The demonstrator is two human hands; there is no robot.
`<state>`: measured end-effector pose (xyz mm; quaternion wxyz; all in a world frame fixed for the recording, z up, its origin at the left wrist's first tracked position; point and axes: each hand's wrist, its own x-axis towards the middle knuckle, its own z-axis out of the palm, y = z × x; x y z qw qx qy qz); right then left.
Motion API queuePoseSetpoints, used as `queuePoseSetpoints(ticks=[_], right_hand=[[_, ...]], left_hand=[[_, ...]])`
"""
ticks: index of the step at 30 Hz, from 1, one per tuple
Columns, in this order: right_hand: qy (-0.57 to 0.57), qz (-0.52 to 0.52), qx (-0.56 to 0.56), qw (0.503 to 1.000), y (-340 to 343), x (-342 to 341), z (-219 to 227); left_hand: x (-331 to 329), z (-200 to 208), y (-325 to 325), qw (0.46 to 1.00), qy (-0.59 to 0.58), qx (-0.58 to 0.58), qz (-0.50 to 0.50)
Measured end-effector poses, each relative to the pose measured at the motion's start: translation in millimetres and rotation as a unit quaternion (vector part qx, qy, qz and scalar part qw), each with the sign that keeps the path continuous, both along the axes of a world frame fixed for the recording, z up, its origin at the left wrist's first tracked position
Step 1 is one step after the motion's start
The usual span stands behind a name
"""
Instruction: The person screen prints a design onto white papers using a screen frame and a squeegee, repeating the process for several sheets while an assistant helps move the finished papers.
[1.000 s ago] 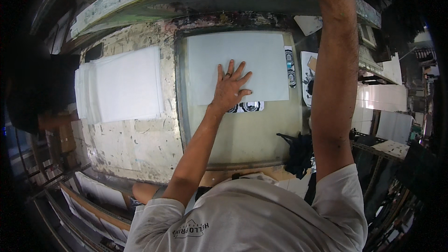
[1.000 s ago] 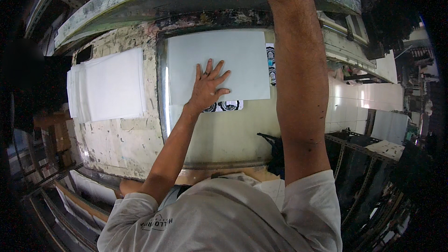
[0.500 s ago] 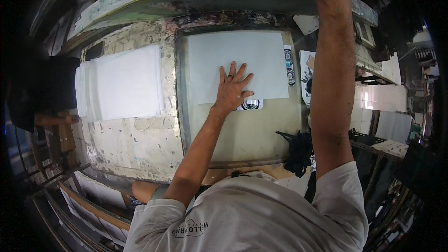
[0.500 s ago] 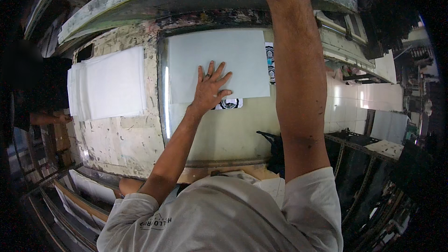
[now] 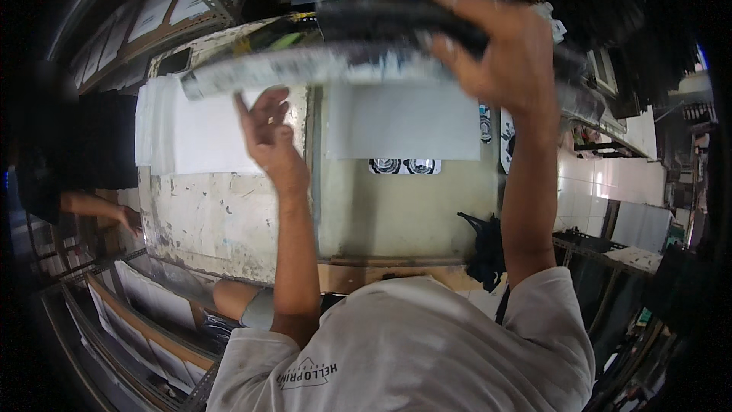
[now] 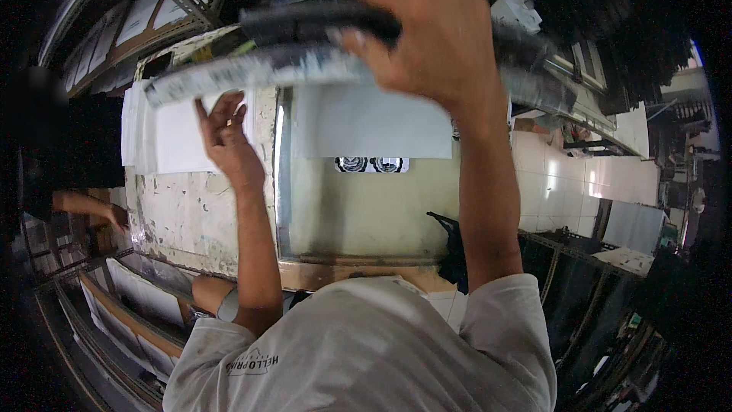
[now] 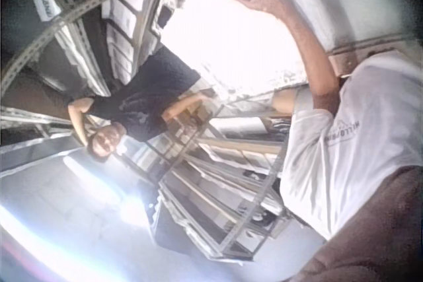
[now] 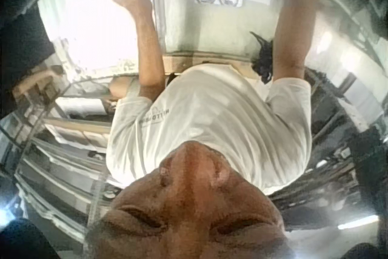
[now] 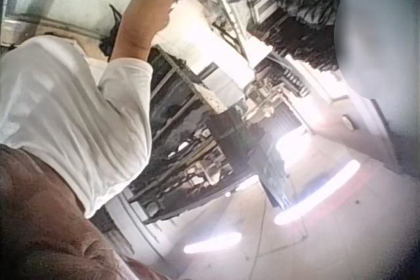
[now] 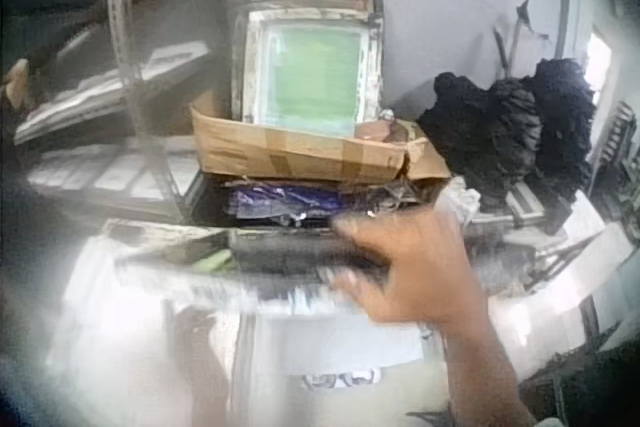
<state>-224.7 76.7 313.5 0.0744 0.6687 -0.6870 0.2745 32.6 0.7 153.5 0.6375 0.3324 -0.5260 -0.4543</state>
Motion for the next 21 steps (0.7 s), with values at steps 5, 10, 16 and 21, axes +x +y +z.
queuePoseSetpoints(ticks=[5, 10, 16, 21], right_hand=[[-0.008, 0.021, -0.037, 0.999, 60.7, 37.0, -66.1], [-0.156, 0.018, 0.122, 0.98, 69.7, 46.2, -133.0], [-0.063, 0.024, 0.271, 0.96, 81.6, 56.0, -204.3], [-0.061, -0.01, 0.25, 0.966, 44.1, 39.6, -229.8]], left_hand=[[70.0, -24.7, 21.9, 0.987, 0.022, 0.158, 0.002], [110.5, -102.8, 61.1, 0.971, -0.072, 0.226, -0.022], [125.3, -151.6, 73.5, 0.914, -0.394, -0.004, 0.094], [127.9, -150.2, 74.6, 0.91, -0.404, 0.037, 0.081]])
